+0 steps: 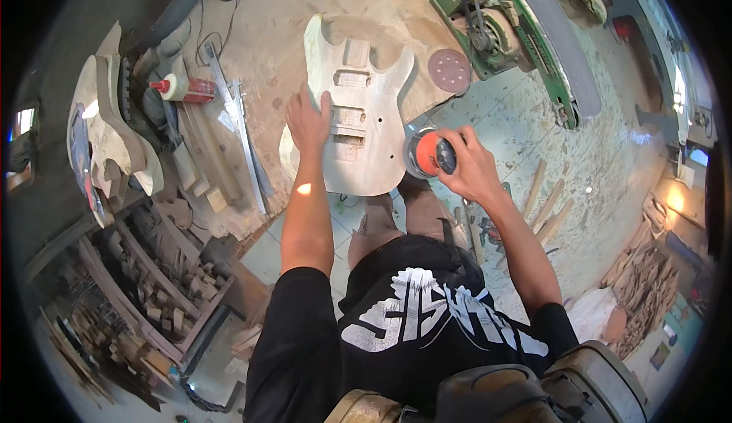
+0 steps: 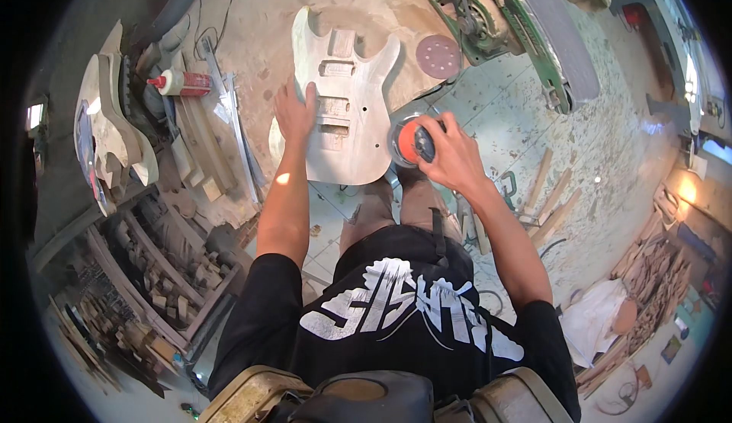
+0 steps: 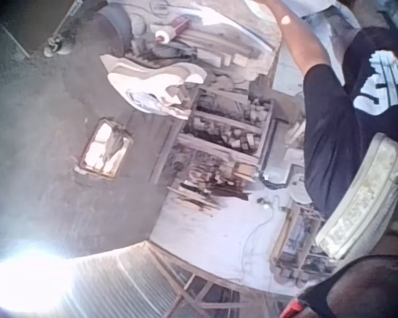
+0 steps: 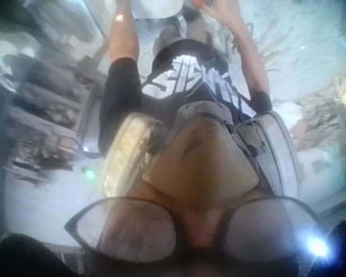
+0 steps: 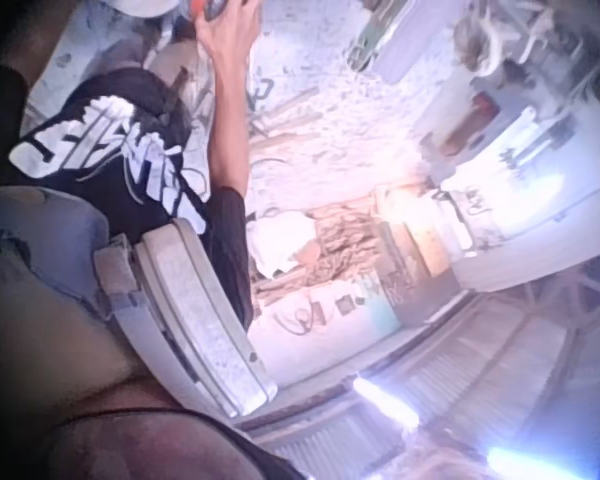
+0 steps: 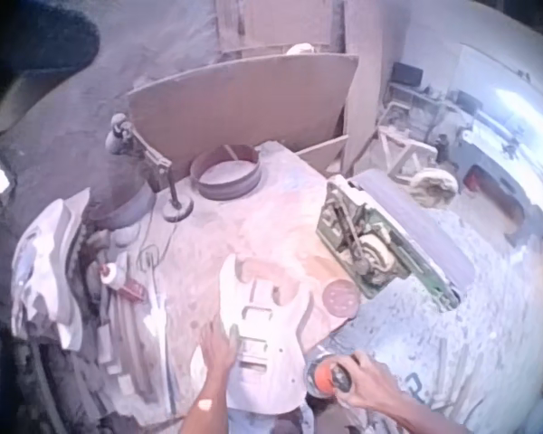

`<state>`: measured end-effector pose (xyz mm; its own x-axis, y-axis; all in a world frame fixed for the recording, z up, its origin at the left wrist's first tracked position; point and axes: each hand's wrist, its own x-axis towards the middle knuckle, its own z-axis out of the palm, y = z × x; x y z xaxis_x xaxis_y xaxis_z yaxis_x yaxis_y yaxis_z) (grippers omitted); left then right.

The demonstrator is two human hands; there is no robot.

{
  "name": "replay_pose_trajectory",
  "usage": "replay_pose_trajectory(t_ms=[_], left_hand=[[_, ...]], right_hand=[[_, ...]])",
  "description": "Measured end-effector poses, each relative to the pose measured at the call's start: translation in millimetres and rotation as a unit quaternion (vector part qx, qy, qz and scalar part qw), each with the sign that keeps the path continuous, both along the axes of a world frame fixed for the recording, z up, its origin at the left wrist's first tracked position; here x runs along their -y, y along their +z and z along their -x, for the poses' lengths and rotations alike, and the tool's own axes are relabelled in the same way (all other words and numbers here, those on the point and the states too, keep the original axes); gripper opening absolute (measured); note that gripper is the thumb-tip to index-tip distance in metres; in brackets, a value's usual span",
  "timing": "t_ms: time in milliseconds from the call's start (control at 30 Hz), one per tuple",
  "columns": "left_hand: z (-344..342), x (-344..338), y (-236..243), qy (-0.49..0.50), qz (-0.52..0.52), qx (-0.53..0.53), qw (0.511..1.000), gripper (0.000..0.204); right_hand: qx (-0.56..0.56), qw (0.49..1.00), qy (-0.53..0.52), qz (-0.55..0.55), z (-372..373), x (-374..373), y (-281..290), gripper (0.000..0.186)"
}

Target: The person sands the surface and edges of a wooden electric guitar body using a handheld orbital sander.

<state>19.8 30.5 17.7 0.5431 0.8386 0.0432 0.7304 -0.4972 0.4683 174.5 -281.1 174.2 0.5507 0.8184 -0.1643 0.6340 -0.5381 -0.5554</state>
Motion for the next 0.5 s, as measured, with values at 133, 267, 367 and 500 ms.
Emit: replay_pose_trajectory(t_ms=[133,267,367,500], left_hand=[[-3,3,-1,0.012,0.004,-0.013,1.000,0.069],[-2,2,-1,0.016,0.013,-0.028,0.999,0.070],[-1,2,-2,0.016,0.001,-0.024,1.000,0.070],[-3,0,-4,0.014,-0.009,-0.003,1.000,0.070]], right_hand=[[0.010,0.997,0.076,0.023,-13,-36,-8,0.066],[0.013,0.993,0.112,0.021,-23,-72,-10,0.067],[0.036,0.991,0.125,0.015,-31,-98,-9,0.066],[0.067,0.984,0.164,0.009,-37,-137,-4,0.065]])
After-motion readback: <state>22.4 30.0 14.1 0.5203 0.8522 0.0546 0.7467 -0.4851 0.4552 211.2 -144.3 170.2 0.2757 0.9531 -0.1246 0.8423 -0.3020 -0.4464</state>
